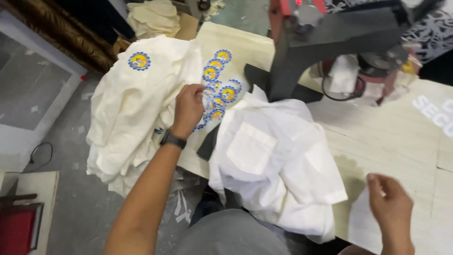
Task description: Applying heat-transfer logo patches to white garments using a manual heat press machine.
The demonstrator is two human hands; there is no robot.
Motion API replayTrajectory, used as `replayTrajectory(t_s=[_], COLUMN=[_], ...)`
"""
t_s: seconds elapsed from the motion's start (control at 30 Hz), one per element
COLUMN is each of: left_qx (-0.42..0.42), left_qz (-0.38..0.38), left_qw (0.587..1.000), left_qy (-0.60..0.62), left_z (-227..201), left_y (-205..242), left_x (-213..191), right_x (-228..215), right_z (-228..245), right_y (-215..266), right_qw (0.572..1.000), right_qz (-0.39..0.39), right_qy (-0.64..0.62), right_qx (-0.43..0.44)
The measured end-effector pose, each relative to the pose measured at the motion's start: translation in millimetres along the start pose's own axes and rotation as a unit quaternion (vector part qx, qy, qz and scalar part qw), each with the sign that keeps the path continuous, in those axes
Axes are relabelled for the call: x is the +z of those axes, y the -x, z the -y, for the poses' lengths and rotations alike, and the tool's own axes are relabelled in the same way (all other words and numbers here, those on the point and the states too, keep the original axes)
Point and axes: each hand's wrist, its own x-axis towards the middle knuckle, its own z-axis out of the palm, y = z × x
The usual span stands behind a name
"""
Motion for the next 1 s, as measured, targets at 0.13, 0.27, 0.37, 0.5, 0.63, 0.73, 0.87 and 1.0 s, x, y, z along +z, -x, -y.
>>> replayTrajectory(t_s=[0.13,0.27,0.37,0.5,0.63,0.73,0.87,1.0], left_qx=[-0.094,-0.062,0.000,-0.100,-0.175,-0.174,-0.229,-0.173], left_qz=[0.150,0.215,0.181,0.221,0.242,0.267,0.310,0.361], left_qw=[0.984,0.964,0.971,0.970,0.952,0.942,0.914,0.915], left_qy=[0.002,-0.147,-0.157,-0.006,0.064,0.103,0.126,0.049], left_z=[3,36,52,33,25,22,8,16], left_y=[-39,-34,-36,-46,-54,-54,-52,-48], left_x=[28,80,92,61,44,28,-2,-7], right_x=[20,9,0,8,37,54,65,68], right_z=[28,51,75,121,197,242,280,281], right_y=[29,63,90,125,141,139,138,129], right_qw=[0.998,0.993,0.989,0.987,0.992,0.997,0.999,1.000], right_qz=[0.029,0.019,-0.037,-0.076,-0.098,-0.073,-0.040,-0.004], right_qy=[0.044,0.094,0.113,0.108,0.069,0.004,-0.001,-0.007], right_qx=[0.039,0.070,0.094,0.089,0.049,0.022,-0.007,-0.009])
